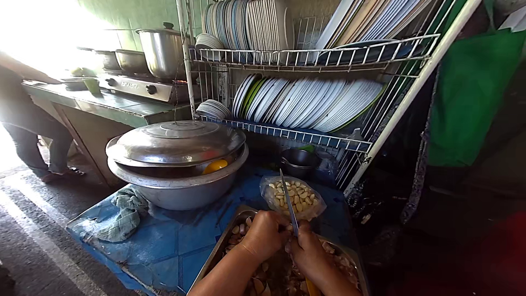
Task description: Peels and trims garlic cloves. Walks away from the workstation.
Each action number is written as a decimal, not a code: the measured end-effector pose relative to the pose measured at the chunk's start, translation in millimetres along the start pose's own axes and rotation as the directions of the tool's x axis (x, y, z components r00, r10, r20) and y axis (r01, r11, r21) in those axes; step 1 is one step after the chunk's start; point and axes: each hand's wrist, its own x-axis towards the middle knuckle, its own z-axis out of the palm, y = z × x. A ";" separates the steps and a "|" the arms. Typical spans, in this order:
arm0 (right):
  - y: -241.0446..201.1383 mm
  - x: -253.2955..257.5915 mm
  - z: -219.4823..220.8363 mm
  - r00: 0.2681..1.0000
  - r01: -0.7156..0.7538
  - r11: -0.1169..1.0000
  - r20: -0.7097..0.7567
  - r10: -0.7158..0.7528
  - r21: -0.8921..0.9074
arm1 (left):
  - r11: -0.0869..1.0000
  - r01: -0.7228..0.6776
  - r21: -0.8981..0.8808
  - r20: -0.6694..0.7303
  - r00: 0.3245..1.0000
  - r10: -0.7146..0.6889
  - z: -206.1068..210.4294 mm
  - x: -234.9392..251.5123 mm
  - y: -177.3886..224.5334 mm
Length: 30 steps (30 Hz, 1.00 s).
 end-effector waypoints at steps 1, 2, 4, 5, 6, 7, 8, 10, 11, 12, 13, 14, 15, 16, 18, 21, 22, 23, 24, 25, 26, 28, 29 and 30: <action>-2.4 -0.8 -0.5 1.000 -0.012 1.000 -0.001 0.012 -0.022 | 0.999 -0.029 0.043 0.003 1.000 0.029 0.8 -0.2 0.4; -4.9 -1.4 -1.1 1.000 -0.027 0.999 0.002 0.027 -0.046 | 0.995 -0.047 0.088 0.013 0.999 0.046 1.6 -0.4 1.4; -7.4 -1.6 -1.4 0.999 -0.049 0.995 -0.007 0.048 -0.089 | 0.987 -0.059 0.146 0.030 0.998 0.055 3.5 -1.5 4.4; -8.8 -1.9 -2.1 0.998 -0.060 0.993 -0.010 0.059 -0.099 | 0.986 -0.060 0.157 0.036 0.998 0.055 4.1 -2.2 6.4; -9.5 -2.1 -2.9 0.998 -0.068 0.993 -0.013 0.067 -0.099 | 0.985 -0.060 0.162 0.046 0.998 0.053 4.2 -3.1 8.8; -9.1 -1.5 -3.7 0.998 -0.070 0.993 -0.011 0.070 -0.091 | 0.985 -0.064 0.162 0.049 0.997 0.056 4.2 -3.6 10.7; -7.0 -0.4 -4.2 0.998 -0.069 0.995 -0.002 0.069 -0.070 | 0.986 -0.068 0.154 0.050 0.997 0.061 4.2 -3.7 11.2; -0.6 2.2 -3.9 0.997 -0.068 0.998 0.038 0.068 -0.013 | 0.994 -0.056 0.095 0.066 0.997 0.050 2.8 -2.8 7.9; 3.2 4.0 -2.8 0.997 -0.057 0.998 0.053 0.056 0.020 | 0.999 -0.032 0.039 0.078 0.997 0.029 0.5 -2.0 5.1; 5.7 5.4 -1.6 0.997 -0.047 0.998 0.064 0.043 0.052 | 1.000 0.003 -0.030 0.092 0.996 0.000 -2.5 -1.0 1.9; 7.2 6.3 -0.6 0.997 -0.035 0.996 0.064 0.029 0.083 | 0.993 0.048 -0.105 0.109 0.993 -0.037 -5.5 0.1 -1.3; 8.0 6.1 0.0 0.998 -0.026 0.993 0.060 0.019 0.114 | 0.979 0.096 -0.178 0.133 0.989 -0.073 -8.1 1.2 -3.9; 8.0 5.2 -0.1 0.998 -0.022 0.990 0.055 0.014 0.143 | 0.959 0.138 -0.247 0.159 0.982 -0.100 -10.6 2.4 -6.0; 7.4 4.3 -0.6 0.999 -0.021 0.985 0.053 0.012 0.170 | 0.936 0.171 -0.307 0.180 0.976 -0.119 -12.9 3.3 -7.6; 4.8 2.6 -2.3 0.999 -0.024 0.974 0.046 0.014 0.226 | 0.899 0.196 -0.392 0.191 0.973 -0.129 -16.5 4.5 -11.0; 4.2 2.1 -5.2 0.998 -0.055 0.957 0.024 0.050 0.284 | 0.859 0.182 -0.478 0.186 0.977 -0.103 -20.6 5.5 -16.0; 5.2 3.1 -5.3 0.998 -0.063 0.956 0.011 0.062 0.286 | 0.844 0.179 -0.506 0.181 0.978 -0.099 -21.9 5.3 -16.8; 5.7 3.8 -5.6 0.997 -0.073 0.957 0.005 0.074 0.280 | 0.827 0.180 -0.532 0.174 0.980 -0.101 -23.0 5.0 -17.0; 6.1 4.3 -5.9 0.997 -0.080 0.961 0.004 0.082 0.264 | 0.812 0.179 -0.556 0.165 0.981 -0.104 -23.6 4.8 -17.1; 6.4 4.6 -5.8 0.996 -0.082 0.966 -0.002 0.085 0.245 | 0.798 0.178 -0.576 0.153 0.982 -0.109 -23.6 4.8 -17.3; 6.7 5.0 -5.4 0.996 -0.081 0.970 -0.004 0.084 0.230 | 0.782 0.175 -0.598 0.139 0.984 -0.114 -22.9 4.9 -17.7; 6.4 5.0 -4.9 0.996 -0.088 0.973 0.008 0.089 0.213 | 0.746 0.172 -0.643 0.106 0.985 -0.135 -20.1 5.1 -18.7; 5.5 4.3 -5.2 0.995 -0.096 0.970 0.020 0.094 0.222 | 0.736 0.170 -0.656 0.093 0.985 -0.145 -18.5 5.2 -18.9; 4.9 3.7 -5.2 0.995 -0.100 0.967 0.023 0.098 0.235 | 0.740 0.171 -0.650 0.086 0.985 -0.153 -17.4 5.5 -18.8</action>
